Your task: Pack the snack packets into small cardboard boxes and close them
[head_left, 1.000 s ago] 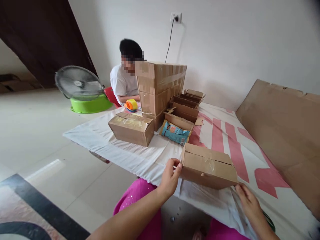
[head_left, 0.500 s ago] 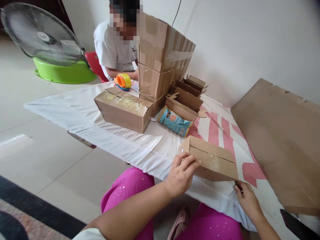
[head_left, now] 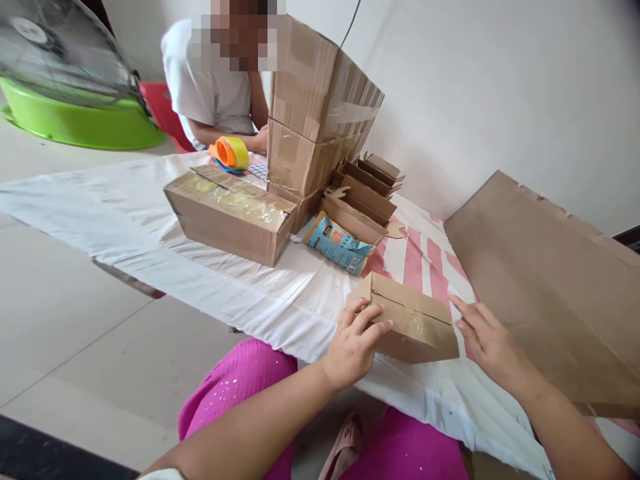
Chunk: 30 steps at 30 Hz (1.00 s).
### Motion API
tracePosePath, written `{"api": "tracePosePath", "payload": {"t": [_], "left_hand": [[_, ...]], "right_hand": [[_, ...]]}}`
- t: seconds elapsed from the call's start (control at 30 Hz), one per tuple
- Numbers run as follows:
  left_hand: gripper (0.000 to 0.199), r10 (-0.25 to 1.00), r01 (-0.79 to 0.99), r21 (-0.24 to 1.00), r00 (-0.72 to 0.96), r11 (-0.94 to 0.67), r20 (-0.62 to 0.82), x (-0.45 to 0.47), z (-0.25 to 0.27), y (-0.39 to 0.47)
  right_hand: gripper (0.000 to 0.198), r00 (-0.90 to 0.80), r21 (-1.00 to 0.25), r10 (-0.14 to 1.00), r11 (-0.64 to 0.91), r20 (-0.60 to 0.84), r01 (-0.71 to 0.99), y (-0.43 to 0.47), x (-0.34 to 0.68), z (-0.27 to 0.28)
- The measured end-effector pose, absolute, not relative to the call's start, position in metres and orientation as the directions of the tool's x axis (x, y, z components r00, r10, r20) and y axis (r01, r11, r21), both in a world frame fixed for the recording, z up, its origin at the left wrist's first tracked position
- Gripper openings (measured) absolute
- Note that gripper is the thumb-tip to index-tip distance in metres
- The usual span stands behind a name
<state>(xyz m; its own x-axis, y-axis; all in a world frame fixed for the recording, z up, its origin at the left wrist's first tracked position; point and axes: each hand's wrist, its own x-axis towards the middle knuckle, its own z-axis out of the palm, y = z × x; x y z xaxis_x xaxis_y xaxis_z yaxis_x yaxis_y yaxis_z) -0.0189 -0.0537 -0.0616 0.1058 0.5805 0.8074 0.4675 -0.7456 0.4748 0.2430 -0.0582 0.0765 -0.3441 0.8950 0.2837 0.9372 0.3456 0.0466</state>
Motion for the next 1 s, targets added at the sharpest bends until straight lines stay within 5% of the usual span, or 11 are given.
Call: {"api": "tracePosePath", "payload": {"t": [0.17, 0.47, 1.0], "left_hand": [[0.035, 0.589, 0.493, 0.484, 0.072, -0.723, 0.805, -0.018, -0.063, -0.052], [0.036, 0.548, 0.499, 0.443, 0.077, -0.744, 0.833, -0.017, -0.068, -0.051], [0.034, 0.531, 0.568, 0.389, 0.103, -0.725, 0.841, -0.019, -0.072, -0.050]], "right_hand": [[0.047, -0.626, 0.233, 0.771, 0.591, 0.120, 0.772, -0.041, 0.185, 0.093], [0.026, -0.724, 0.476, 0.687, 0.618, 0.058, 0.625, -0.004, 0.132, 0.083], [0.015, -0.602, 0.511, 0.745, 0.651, -0.288, 0.561, -0.008, 0.168, 0.093]]}}
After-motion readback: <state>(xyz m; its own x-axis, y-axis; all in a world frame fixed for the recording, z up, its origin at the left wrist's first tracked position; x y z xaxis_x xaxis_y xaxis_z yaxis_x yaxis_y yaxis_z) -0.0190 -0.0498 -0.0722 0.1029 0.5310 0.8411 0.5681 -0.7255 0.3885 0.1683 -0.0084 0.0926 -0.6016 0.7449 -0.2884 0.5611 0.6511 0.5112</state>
